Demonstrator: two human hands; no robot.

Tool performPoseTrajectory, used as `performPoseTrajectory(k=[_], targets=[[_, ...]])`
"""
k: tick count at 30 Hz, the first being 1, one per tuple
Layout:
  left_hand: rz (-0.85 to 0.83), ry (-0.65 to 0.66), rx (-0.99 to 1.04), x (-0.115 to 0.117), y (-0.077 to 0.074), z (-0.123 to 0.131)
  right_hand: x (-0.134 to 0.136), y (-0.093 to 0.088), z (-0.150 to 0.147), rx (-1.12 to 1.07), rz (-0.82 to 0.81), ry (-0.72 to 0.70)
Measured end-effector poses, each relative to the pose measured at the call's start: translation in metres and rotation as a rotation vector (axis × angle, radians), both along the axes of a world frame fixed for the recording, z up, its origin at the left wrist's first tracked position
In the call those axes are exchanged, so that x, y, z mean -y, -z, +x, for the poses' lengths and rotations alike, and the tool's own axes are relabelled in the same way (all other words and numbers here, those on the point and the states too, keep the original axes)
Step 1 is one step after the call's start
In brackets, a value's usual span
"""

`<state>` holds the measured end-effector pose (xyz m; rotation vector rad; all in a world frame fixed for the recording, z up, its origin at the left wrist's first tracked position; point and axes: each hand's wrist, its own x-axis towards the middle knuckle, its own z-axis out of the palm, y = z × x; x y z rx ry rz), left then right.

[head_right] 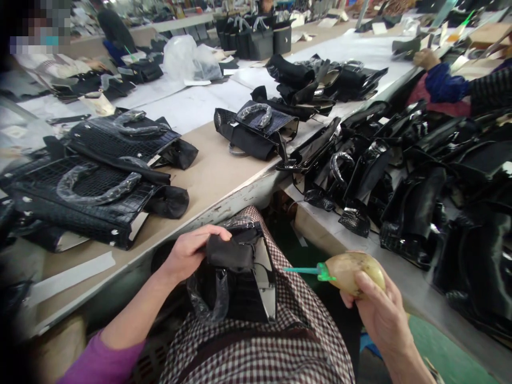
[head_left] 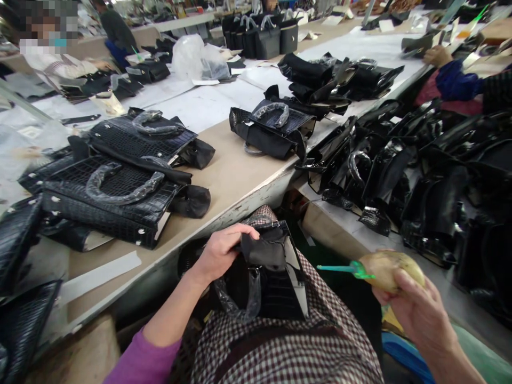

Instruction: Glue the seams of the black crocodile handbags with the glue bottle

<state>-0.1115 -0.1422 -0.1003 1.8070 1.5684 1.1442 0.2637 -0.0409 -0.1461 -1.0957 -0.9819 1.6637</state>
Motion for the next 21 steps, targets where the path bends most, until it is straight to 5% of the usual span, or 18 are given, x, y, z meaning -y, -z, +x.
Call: performPoseTrajectory(k=[3,7,12,21], targets=[[0.191,-0.043,-0.283,0.013,-0.02,0.021,0.002,-0.001,0.006,-0.011,0.028,0.109],[0.249,-0.056,-0.408,0.031,-0.018,0.048,0.014,0.006,0.013,-0.001,-0.011,0.155],[0.223,-0.1,-0.344,0.043,-0.005,0.053,0.026,0.017,0.013,0.197,-0.047,0.018],[0.05,-0.116,-0.174,0.051,-0.005,0.052,0.002,0.032,-0.002,0.39,0.201,-0.168]])
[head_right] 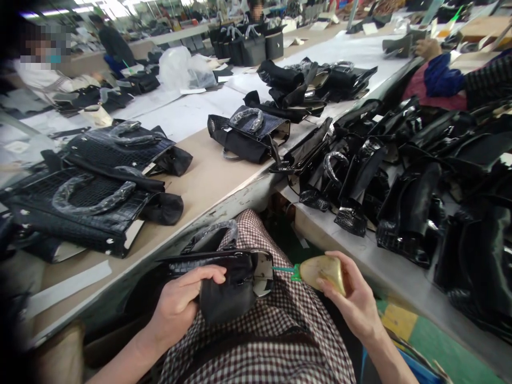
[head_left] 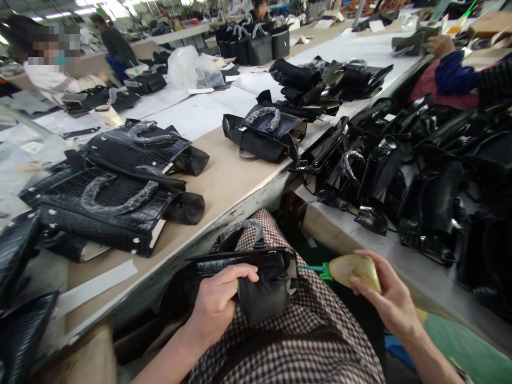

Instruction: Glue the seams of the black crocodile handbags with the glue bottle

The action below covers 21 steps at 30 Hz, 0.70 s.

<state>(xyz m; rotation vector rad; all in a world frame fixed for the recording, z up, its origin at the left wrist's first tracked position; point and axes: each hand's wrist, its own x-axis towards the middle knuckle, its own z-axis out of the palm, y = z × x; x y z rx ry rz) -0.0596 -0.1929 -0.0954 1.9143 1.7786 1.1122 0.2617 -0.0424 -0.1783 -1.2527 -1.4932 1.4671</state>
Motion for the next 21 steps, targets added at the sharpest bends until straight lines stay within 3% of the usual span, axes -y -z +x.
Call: performPoseTrajectory(k=[10,21], targets=[[0.018,0.013,0.036,-0.001,0.003,0.004,-0.021,0.005,-0.005,0.182,0.324,-0.152],[0.034,0.02,0.015,0.006,0.003,0.01,-0.031,-0.013,-0.009,0.261,0.404,-0.225]])
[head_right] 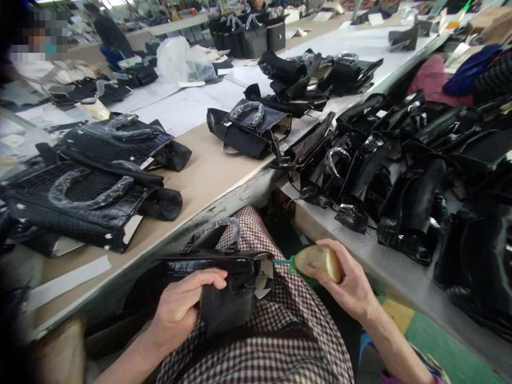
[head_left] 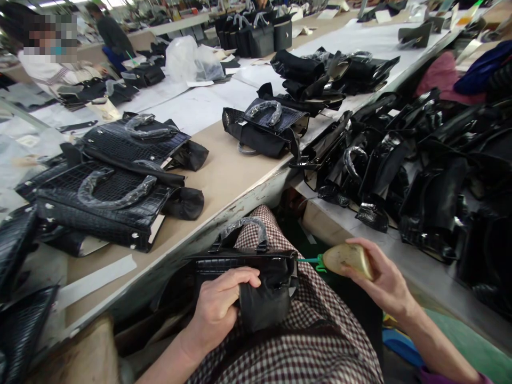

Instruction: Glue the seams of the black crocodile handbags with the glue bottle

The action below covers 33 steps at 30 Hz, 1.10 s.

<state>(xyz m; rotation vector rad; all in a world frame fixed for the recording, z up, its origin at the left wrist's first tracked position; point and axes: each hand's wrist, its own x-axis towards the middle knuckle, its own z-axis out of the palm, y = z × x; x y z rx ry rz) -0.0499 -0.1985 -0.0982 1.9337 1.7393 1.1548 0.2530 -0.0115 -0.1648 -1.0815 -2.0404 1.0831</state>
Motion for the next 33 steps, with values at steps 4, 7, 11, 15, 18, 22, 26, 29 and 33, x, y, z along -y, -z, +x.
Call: performPoseTrajectory(k=[4,7,11,15,18,22,26,29,33], targets=[[0.001,-0.008,-0.008,-0.001,0.0,-0.001,0.002,-0.002,0.001,0.022,-0.012,-0.043],[0.0,-0.006,0.004,-0.001,0.001,-0.002,0.004,0.0,0.004,0.032,-0.034,-0.092],[0.005,-0.006,0.009,-0.003,0.0,-0.002,0.007,0.009,0.008,0.012,-0.087,-0.085],[0.011,-0.008,0.006,-0.004,-0.001,-0.003,0.009,0.02,0.01,-0.064,-0.08,0.006],[0.009,-0.019,0.0,-0.003,-0.001,-0.004,0.009,0.02,0.009,-0.069,-0.068,0.008],[0.016,-0.019,0.002,-0.002,-0.001,-0.003,0.01,0.015,0.008,-0.007,-0.122,-0.064],[0.012,-0.026,0.01,-0.002,-0.002,-0.003,0.012,0.02,0.01,-0.078,-0.183,-0.017],[0.007,-0.026,0.01,-0.001,-0.001,-0.004,0.013,0.021,0.011,-0.082,-0.184,-0.029],[0.01,-0.019,0.018,-0.001,0.001,-0.004,0.012,0.017,0.011,-0.026,-0.14,-0.036]])
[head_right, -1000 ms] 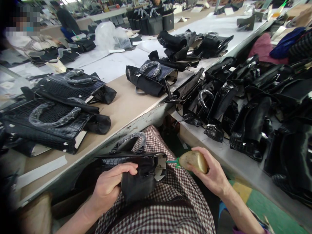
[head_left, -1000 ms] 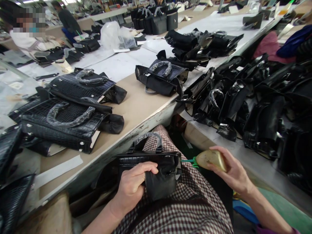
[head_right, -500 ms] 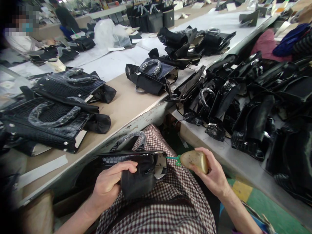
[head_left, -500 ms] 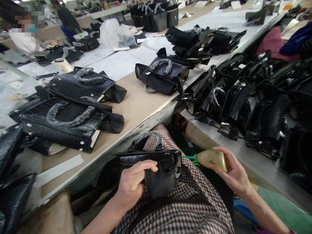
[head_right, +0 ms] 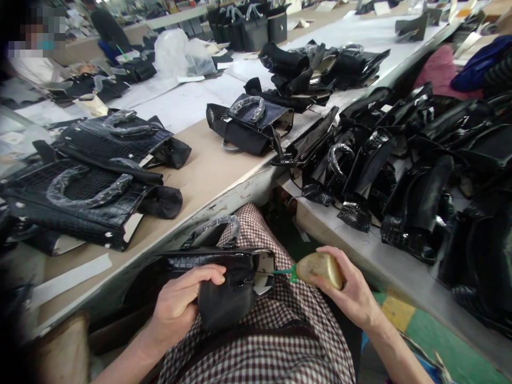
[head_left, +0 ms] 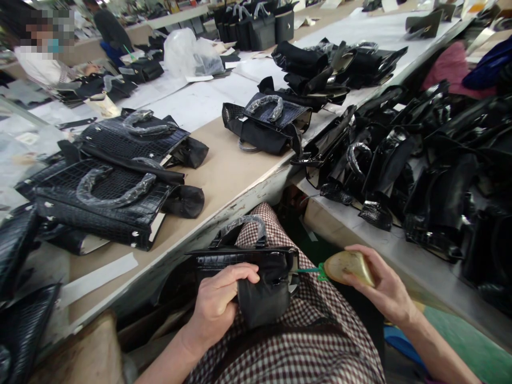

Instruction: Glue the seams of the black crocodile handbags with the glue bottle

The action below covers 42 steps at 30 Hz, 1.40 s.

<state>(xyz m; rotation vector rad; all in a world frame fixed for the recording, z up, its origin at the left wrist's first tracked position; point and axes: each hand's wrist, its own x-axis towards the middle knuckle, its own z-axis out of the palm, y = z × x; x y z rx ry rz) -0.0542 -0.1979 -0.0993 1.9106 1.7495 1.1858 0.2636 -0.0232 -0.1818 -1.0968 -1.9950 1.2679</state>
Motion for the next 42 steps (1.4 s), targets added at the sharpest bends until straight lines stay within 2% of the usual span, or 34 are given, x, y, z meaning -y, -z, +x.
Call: performPoseTrajectory(k=[5,10,14,18,23,28,36,42], targets=[[0.004,-0.008,-0.004,0.0,0.001,-0.001,0.0,0.005,0.0,-0.024,0.081,0.103],[0.008,-0.003,-0.015,0.001,0.001,-0.001,0.004,0.014,0.003,-0.031,0.138,0.092],[0.015,0.004,-0.015,0.002,0.001,0.001,0.004,0.008,0.004,0.019,0.131,0.051],[0.02,0.015,-0.007,0.005,0.001,0.004,0.003,-0.004,0.005,0.076,-0.019,0.022],[0.029,0.018,-0.015,0.014,0.003,0.001,0.009,-0.013,0.004,-0.032,-0.336,0.211],[0.056,0.032,-0.012,0.025,0.005,-0.001,0.024,-0.016,0.002,-0.075,-0.427,0.255],[0.056,0.015,-0.036,0.028,0.001,0.002,0.042,-0.015,-0.005,0.034,-0.343,0.354],[0.067,0.012,-0.022,0.025,0.001,0.002,0.042,-0.009,0.002,0.093,-0.267,0.347]])
